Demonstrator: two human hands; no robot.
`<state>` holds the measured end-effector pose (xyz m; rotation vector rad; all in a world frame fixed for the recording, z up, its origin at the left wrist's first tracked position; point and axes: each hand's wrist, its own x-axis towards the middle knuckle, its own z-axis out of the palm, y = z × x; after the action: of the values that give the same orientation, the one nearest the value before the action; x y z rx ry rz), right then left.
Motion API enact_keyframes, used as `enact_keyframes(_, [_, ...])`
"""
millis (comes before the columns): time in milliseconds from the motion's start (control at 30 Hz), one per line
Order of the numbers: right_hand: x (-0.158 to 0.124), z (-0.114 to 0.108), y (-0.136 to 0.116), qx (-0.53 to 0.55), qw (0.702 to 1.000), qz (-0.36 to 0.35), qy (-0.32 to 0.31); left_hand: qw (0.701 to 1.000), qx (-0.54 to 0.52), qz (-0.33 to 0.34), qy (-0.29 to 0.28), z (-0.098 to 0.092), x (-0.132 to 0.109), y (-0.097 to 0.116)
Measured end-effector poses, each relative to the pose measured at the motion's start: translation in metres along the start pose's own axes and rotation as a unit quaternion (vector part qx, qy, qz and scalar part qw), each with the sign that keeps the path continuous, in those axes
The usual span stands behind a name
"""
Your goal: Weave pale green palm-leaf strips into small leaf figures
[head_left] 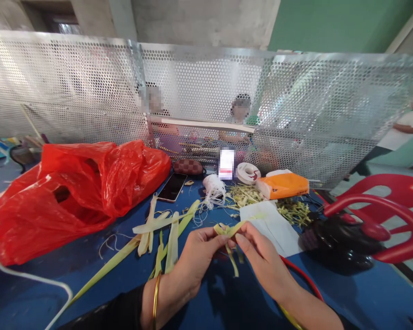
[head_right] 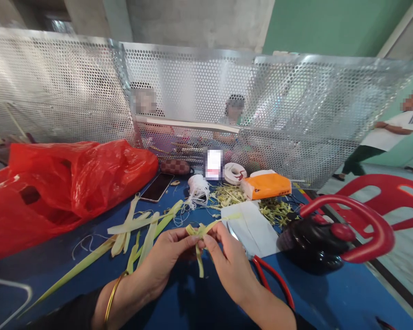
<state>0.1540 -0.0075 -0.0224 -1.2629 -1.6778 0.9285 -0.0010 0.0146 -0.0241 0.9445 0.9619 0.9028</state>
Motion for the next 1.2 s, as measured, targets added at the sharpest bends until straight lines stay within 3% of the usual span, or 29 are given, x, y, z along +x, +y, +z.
enact_keyframes(233, [-0.001, -0.011, -0.009, -0.024, 0.997, -0.018, -0.065, 1.0, -0.022, 0.005, 0.012, -0.005, 0.003, 0.002])
enact_keyframes(367, [-0.005, -0.01, -0.008, -0.072, 0.992, -0.067, -0.084, 0.999, -0.04, 0.0, 0.013, -0.005, 0.005, 0.002])
enact_keyframes(467, [-0.005, -0.008, -0.005, -0.146, 0.977, -0.142, -0.06, 0.999, -0.034, 0.002, 0.018, -0.004, 0.004, 0.002])
enact_keyframes(533, [-0.004, -0.008, -0.003, -0.216, 0.951, -0.221, -0.02, 0.999, -0.03, -0.002, 0.018, -0.005, 0.004, 0.002])
enact_keyframes(667, [-0.002, -0.009, 0.001, -0.337, 0.867, -0.366, 0.018, 0.999, -0.035, -0.024, 0.004, -0.004, 0.002, 0.001])
enact_keyframes(833, [-0.004, -0.01, 0.005, -0.373, 0.819, -0.434, 0.054, 1.0, 0.002, -0.021, -0.019, -0.001, -0.002, 0.004])
enact_keyframes(933, [-0.003, -0.011, 0.005, -0.36, 0.825, -0.428, 0.085, 0.999, 0.038, -0.007, -0.019, 0.002, -0.004, 0.007])
enact_keyframes(1067, [0.0, -0.01, 0.008, -0.331, 0.853, -0.396, 0.082, 0.999, 0.035, -0.009, -0.034, 0.006, -0.005, 0.005])
enact_keyframes(1200, [0.0, -0.009, 0.011, -0.268, 0.905, -0.318, 0.094, 0.997, 0.06, 0.004, -0.037, 0.006, -0.004, 0.002])
